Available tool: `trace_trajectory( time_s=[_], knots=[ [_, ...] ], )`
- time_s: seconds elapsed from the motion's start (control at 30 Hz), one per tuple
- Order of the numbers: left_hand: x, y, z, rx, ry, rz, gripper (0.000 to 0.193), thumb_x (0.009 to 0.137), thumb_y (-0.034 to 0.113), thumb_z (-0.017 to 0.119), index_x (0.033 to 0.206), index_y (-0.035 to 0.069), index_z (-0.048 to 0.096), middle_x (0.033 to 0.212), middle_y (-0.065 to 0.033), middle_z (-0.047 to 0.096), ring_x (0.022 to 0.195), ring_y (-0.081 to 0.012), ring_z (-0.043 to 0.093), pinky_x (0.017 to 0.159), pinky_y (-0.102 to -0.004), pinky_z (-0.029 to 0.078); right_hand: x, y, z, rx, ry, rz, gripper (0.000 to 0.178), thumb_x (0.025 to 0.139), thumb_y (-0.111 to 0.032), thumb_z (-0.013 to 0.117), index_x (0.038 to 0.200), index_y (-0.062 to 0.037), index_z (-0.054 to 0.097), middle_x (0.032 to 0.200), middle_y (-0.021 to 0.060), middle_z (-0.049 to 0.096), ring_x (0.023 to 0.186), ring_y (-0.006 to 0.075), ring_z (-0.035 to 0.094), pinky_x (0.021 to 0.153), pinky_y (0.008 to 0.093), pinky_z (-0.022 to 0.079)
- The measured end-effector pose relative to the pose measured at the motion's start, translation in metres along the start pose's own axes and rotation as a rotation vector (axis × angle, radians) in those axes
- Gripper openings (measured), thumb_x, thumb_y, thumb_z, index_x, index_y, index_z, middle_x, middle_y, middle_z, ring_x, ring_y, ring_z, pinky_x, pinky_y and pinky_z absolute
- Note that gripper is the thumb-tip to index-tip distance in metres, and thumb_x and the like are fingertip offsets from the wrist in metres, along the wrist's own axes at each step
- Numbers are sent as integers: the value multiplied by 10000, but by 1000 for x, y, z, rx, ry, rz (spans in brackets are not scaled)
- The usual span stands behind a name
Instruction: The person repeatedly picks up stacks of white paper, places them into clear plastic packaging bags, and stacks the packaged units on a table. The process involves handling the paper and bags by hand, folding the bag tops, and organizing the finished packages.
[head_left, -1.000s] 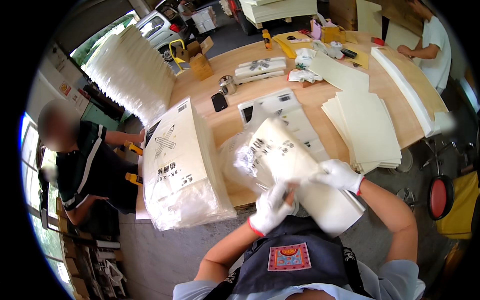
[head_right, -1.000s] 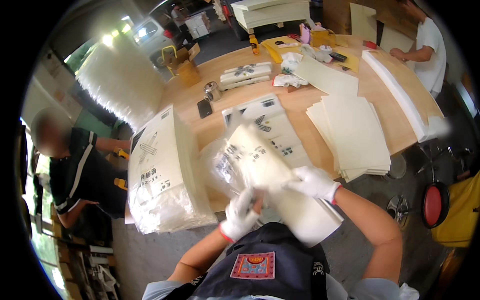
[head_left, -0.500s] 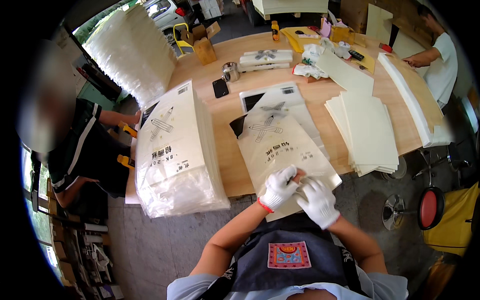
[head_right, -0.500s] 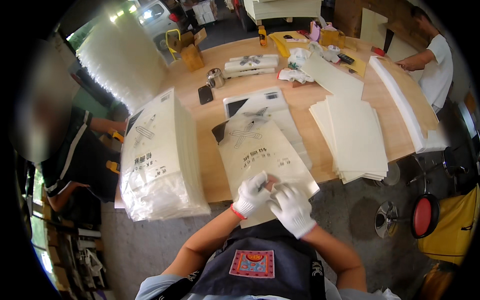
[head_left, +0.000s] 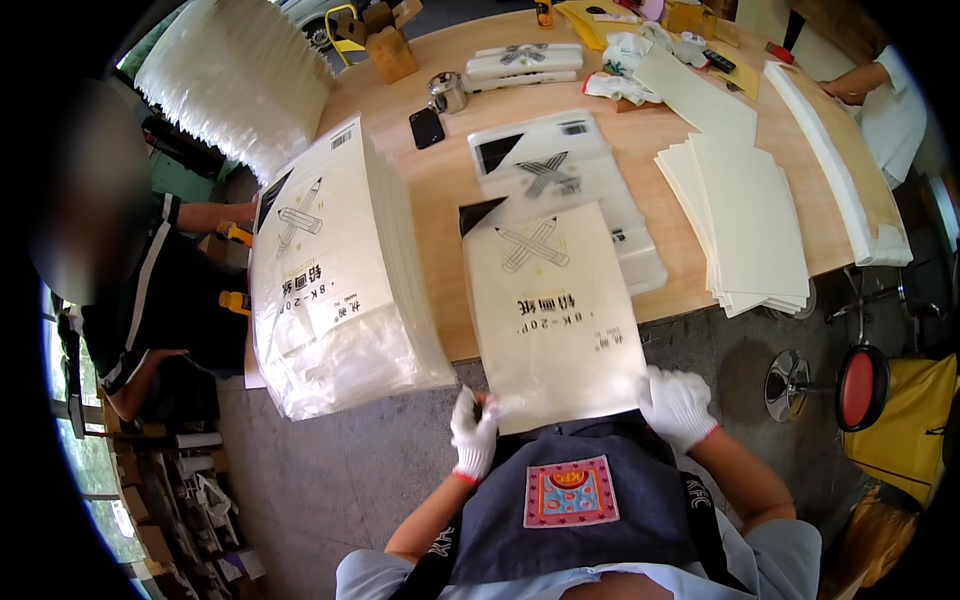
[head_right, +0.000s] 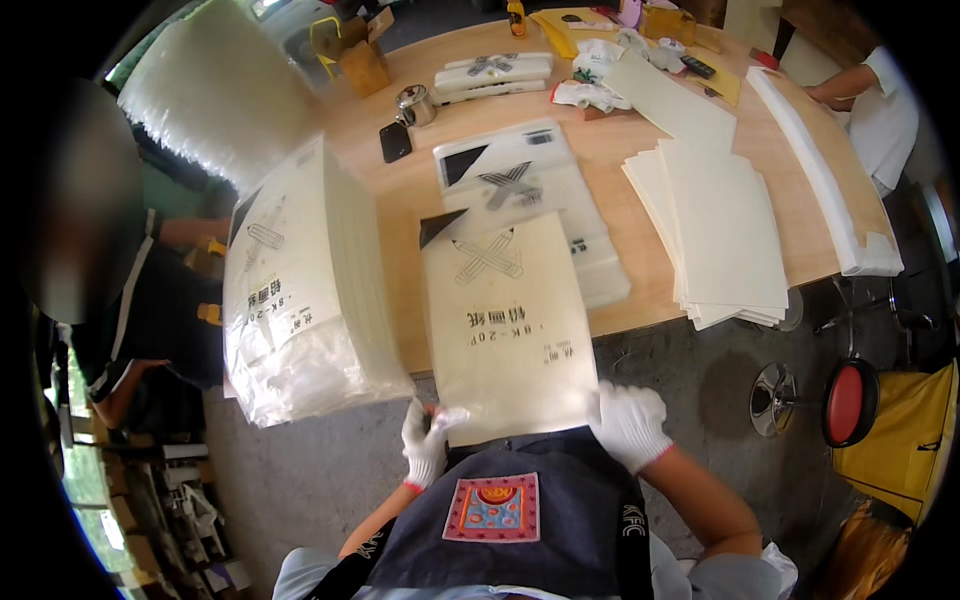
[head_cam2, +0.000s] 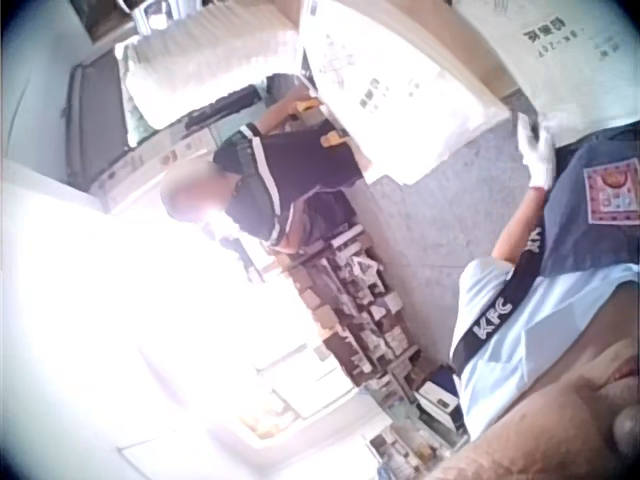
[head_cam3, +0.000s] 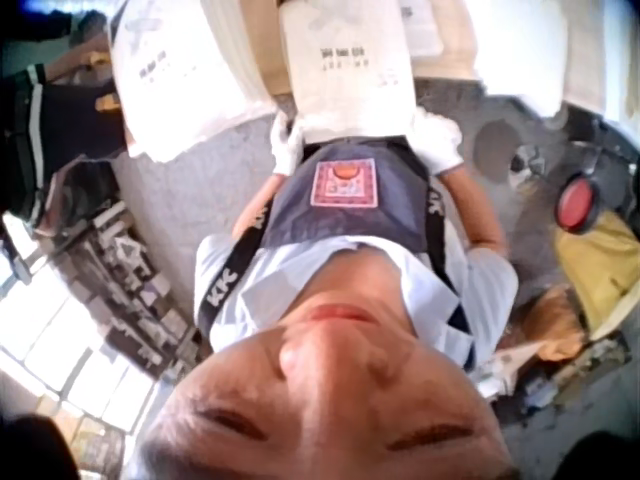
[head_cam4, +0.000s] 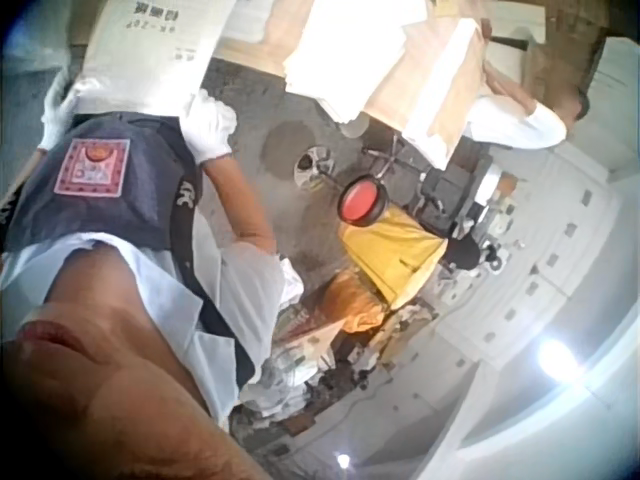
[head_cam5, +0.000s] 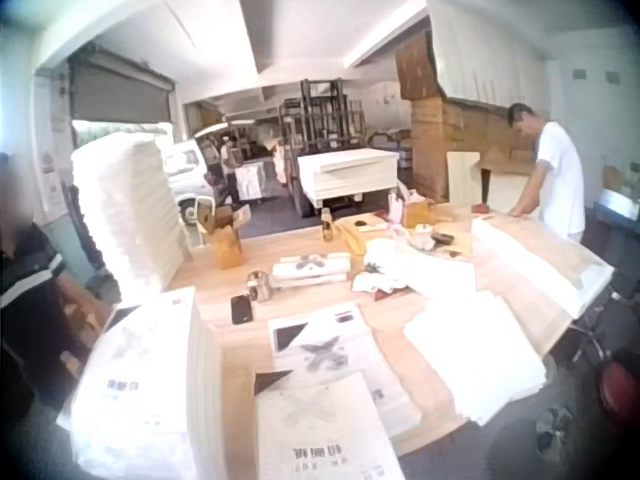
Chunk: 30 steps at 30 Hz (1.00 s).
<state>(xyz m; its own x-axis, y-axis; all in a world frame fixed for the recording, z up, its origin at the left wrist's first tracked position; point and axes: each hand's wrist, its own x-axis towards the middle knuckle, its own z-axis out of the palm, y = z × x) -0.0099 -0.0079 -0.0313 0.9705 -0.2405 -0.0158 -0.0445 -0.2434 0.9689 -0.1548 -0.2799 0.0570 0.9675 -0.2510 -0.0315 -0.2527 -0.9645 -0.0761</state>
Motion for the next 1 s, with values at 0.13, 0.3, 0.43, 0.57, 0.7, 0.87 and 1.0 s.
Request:
trace_trajectory(
  time_s=[0.13, 0.3, 0.43, 0.57, 0.7, 0.87, 1.0],
  knots=[
    [-42, 27, -33, 32, -418, -130, 284, 753, 129, 762, 687, 48, 498, 641, -44, 478, 578, -130, 468, 554, -276, 412, -49, -3, 5, 104, -163, -196, 184, 779, -266, 550, 690, -105, 544, 557, 50, 573, 471, 197, 562, 460, 348, 421],
    [21, 54, 12, 187, -104, 99, 194, 725, 32, 658, 731, 50, 465, 632, -105, 466, 559, -229, 481, 534, -322, 413, 20, 11, -1, -22, 132, -237, 195, 807, -222, 514, 649, -108, 537, 534, 67, 539, 478, 239, 551, 463, 405, 422],
    [-5, -1, -21, 570, -379, 99, 105, 757, -4, 567, 770, 44, 475, 680, -115, 531, 601, -197, 521, 588, -301, 446, -6, 31, 18, 58, -154, -106, 208, 781, -238, 528, 617, -113, 554, 553, 90, 565, 488, 270, 583, 452, 441, 449],
    [-12, -26, -38, 136, -290, -246, 117, 852, 134, 552, 825, 41, 487, 722, -62, 562, 692, -159, 572, 644, -308, 468, -22, 63, 75, 413, -258, 84, 281, 870, -326, 460, 766, -114, 612, 691, 131, 625, 659, 341, 620, 599, 486, 468],
    [34, -26, 18, -178, -131, -423, 263, 922, 249, 558, 1043, 15, 543, 839, -23, 608, 787, -115, 570, 689, -278, 459, 44, 58, 88, 732, -178, 481, 382, 917, -422, 430, 916, -96, 629, 784, 161, 649, 738, 316, 640, 659, 435, 476],
    [64, 134, 12, 227, -285, 146, 171, 868, 172, 594, 875, 11, 537, 757, -83, 597, 689, -179, 579, 629, -337, 469, 79, 12, 95, 2020, -464, 597, 387, 942, -236, 521, 1250, -3, 500, 1134, 117, 613, 1005, 204, 583, 825, 327, 495],
    [66, 204, -60, 517, -25, 754, 170, 795, 60, 604, 687, 65, 473, 638, -71, 505, 581, -188, 521, 521, -361, 435, 129, -72, 50, 2238, -436, 339, 339, 947, -267, 528, 1159, -3, 541, 963, 71, 642, 730, 138, 613, 649, 256, 493]
  ],
)
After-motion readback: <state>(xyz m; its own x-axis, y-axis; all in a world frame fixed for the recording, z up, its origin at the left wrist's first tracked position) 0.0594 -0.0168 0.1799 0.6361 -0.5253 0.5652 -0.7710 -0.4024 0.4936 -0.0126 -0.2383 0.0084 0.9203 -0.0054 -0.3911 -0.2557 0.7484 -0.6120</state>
